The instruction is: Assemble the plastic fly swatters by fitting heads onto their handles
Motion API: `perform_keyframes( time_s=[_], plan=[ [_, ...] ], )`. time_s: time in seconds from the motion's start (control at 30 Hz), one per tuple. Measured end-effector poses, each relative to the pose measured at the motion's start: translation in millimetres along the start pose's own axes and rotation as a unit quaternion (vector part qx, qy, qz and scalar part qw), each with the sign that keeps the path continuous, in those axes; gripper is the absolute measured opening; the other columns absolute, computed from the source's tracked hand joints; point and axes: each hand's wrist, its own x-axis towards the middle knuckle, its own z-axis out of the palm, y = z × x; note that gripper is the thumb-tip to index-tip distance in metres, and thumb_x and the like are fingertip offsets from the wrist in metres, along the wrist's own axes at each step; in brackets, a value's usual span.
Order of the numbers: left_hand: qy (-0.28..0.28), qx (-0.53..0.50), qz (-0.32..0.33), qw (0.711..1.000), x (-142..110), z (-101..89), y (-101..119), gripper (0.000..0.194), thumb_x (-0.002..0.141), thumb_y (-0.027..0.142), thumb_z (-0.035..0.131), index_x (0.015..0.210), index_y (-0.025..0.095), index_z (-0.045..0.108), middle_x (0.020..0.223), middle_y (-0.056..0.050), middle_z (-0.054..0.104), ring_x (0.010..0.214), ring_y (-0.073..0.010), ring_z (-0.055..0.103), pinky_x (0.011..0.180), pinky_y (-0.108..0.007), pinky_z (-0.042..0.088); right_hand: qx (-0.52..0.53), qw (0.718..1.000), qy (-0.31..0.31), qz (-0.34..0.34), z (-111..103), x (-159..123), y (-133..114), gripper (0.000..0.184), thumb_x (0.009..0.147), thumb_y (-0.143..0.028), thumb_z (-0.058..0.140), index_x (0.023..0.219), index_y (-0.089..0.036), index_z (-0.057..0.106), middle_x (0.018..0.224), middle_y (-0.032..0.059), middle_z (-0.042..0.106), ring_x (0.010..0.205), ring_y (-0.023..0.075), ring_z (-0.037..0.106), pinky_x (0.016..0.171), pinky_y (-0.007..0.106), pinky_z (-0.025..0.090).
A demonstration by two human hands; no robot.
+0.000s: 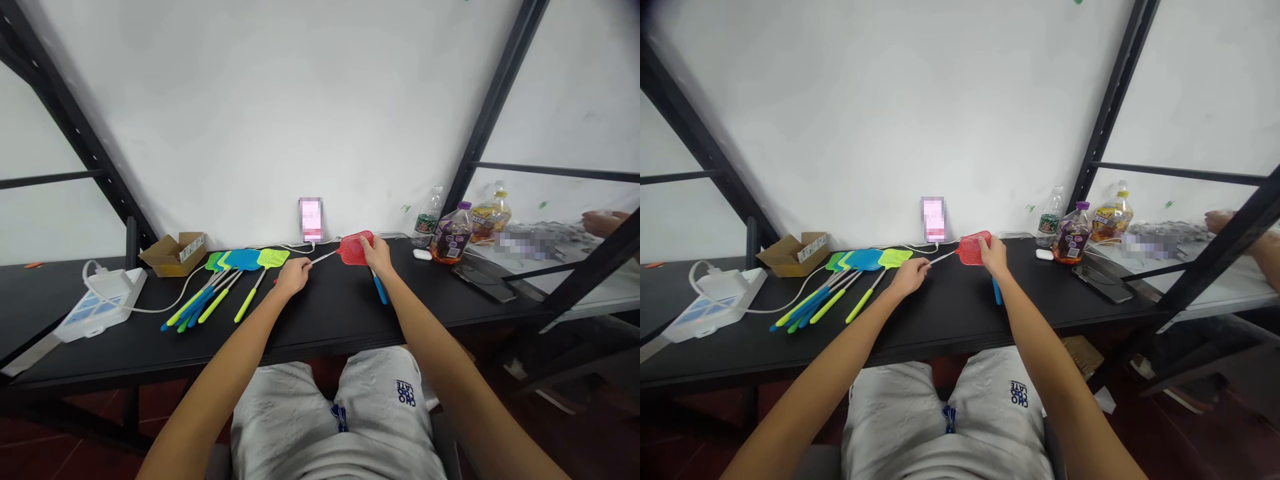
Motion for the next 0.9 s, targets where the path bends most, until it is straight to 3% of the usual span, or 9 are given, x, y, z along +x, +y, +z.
perform_keyframes(
  time_s=[0.23,0.67,0.9],
  plan=[
    [-0.003,0.000,0.040,0.999,1.0,-1.2,-4.7,0.024,0.091,0.026,0.048,0.087,0.020,0.072,0.081,-0.005,0.070,0.074,-0.0187,0.059,0.068,-0.028,0.041,0.008,1.000,-0.009,0.006,-0.8,0.3,2.1,0.045,0.087,-0.055,0.049,0.087,-0.015,0.069,0.085,0.0095,0.073,0.081,0.0237,0.066,0.075,0.030,0.047],
    [-0.058,-0.016,0.102,0.993,3.4,-3.9,-10.8,0.024,0.088,0.023,0.049,0.082,0.018,0.072,0.073,-0.003,0.068,0.068,-0.0165,0.057,0.066,-0.026,0.039,0.057,0.993,-0.097,0.029,-10.9,-1.7,1.6,0.049,0.075,-0.062,0.065,0.090,-0.016,0.072,0.085,0.0078,0.073,0.080,0.0226,0.068,0.070,0.030,0.050],
    [-0.058,-0.033,0.093,0.993,2.0,-2.6,-9.2,0.025,0.086,0.022,0.049,0.082,0.018,0.073,0.071,-0.003,0.067,0.065,-0.0156,0.055,0.064,-0.026,0.038,0.088,0.993,-0.082,0.000,-5.0,-9.7,-6.7,0.048,0.074,-0.060,0.066,0.093,-0.017,0.071,0.089,0.0074,0.074,0.081,0.0216,0.067,0.072,0.030,0.050]
  ],
)
